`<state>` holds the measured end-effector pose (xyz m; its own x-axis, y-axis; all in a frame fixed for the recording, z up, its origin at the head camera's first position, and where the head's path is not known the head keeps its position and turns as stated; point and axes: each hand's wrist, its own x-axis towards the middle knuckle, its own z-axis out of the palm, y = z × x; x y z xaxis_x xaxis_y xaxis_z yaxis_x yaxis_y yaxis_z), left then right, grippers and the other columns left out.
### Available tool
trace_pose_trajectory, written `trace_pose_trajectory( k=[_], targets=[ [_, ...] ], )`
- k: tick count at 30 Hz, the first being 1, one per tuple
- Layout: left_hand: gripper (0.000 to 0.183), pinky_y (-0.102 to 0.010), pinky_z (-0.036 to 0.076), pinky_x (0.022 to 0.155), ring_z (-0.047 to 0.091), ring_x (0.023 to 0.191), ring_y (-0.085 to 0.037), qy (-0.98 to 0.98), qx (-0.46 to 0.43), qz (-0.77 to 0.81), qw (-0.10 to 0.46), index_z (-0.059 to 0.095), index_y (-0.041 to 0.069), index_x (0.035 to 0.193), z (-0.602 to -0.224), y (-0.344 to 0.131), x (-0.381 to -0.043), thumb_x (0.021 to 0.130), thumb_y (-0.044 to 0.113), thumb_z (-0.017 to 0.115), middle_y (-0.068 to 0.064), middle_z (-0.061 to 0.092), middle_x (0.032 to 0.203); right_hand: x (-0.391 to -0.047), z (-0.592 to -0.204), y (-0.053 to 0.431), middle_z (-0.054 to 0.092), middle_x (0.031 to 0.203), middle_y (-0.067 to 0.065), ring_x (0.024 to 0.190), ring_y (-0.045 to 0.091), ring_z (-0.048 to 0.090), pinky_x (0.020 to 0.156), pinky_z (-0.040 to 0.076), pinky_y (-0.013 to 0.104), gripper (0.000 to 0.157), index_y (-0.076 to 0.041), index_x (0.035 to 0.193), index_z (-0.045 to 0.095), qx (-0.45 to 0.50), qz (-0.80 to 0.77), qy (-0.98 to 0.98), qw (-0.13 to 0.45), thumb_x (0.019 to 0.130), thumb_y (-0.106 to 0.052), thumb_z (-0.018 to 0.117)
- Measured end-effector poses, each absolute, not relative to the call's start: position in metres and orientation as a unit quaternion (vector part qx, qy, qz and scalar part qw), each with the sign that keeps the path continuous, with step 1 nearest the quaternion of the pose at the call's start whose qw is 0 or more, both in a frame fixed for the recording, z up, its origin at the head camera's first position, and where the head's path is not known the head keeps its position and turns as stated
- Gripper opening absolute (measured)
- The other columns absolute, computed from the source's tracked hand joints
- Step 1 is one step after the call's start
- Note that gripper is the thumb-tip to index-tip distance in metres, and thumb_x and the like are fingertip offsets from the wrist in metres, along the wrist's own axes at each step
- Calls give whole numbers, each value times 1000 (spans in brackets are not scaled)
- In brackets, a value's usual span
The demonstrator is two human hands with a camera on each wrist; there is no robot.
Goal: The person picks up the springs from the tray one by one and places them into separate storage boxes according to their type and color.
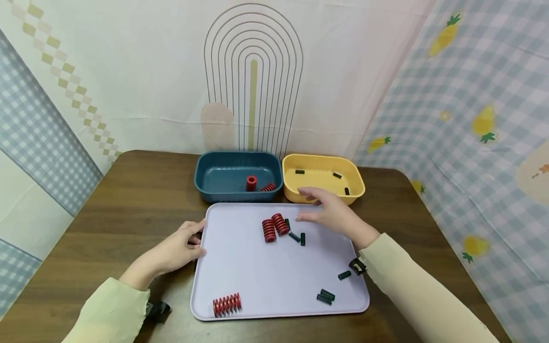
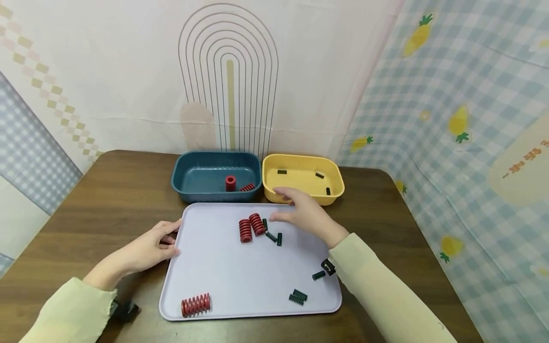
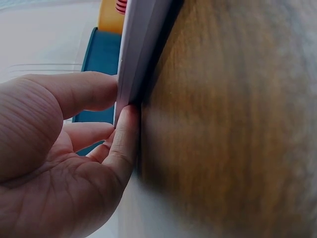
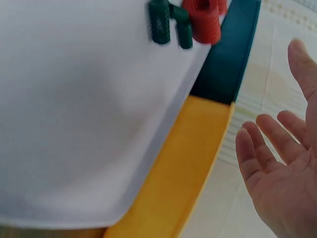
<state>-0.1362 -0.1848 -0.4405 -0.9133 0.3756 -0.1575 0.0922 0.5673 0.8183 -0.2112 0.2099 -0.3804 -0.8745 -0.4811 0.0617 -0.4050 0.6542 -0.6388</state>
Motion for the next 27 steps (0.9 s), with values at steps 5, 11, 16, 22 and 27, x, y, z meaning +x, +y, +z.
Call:
trace_pose_trajectory(
  k=[5, 11, 16, 22, 27],
  targets=[
    [77, -27, 48, 76, 51, 100, -23, 870, 136, 447, 160, 24, -6, 150, -440, -184, -136, 88, 5, 68, -21, 36, 132, -203, -392, 199, 58, 130, 9, 113, 28, 56, 92, 46, 41, 72, -11, 138, 53, -283, -305, 906, 84, 77, -38, 81],
    [77, -27, 48, 77, 51, 101, -24, 869, 136, 449, 157, 24, -6, 150, -439, -184, -135, 88, 5, 68, -21, 37, 132, -201, -405, 188, 55, 135, 5, 117, 21, 53, 96, 44, 40, 76, -13, 143, 48, -271, -270, 916, 121, 78, -35, 81],
    [77, -27, 48, 77, 51, 102, -24, 869, 131, 449, 160, 25, -5, 150, -440, -184, -134, 88, 7, 69, -20, 37, 132, -203, -411, 180, 52, 138, 1, 120, 18, 52, 98, 42, 35, 77, -15, 144, 46, -265, -242, 923, 137, 79, -36, 80],
    [77, -27, 48, 77, 51, 102, -24, 869, 133, 450, 157, 25, -4, 150, -441, -184, -135, 88, 6, 69, -19, 38, 131, -205, -412, 174, 50, 141, 0, 120, 16, 52, 99, 42, 34, 77, -15, 145, 45, -262, -219, 930, 133, 80, -37, 80],
    [77, -27, 49, 77, 51, 102, -24, 870, 136, 448, 154, 25, -5, 150, -442, -184, -136, 88, 5, 69, -20, 37, 132, -207, -414, 170, 50, 140, 0, 122, 15, 50, 101, 40, 34, 76, -14, 145, 46, -268, -211, 931, 132, 80, -36, 80]
  ],
)
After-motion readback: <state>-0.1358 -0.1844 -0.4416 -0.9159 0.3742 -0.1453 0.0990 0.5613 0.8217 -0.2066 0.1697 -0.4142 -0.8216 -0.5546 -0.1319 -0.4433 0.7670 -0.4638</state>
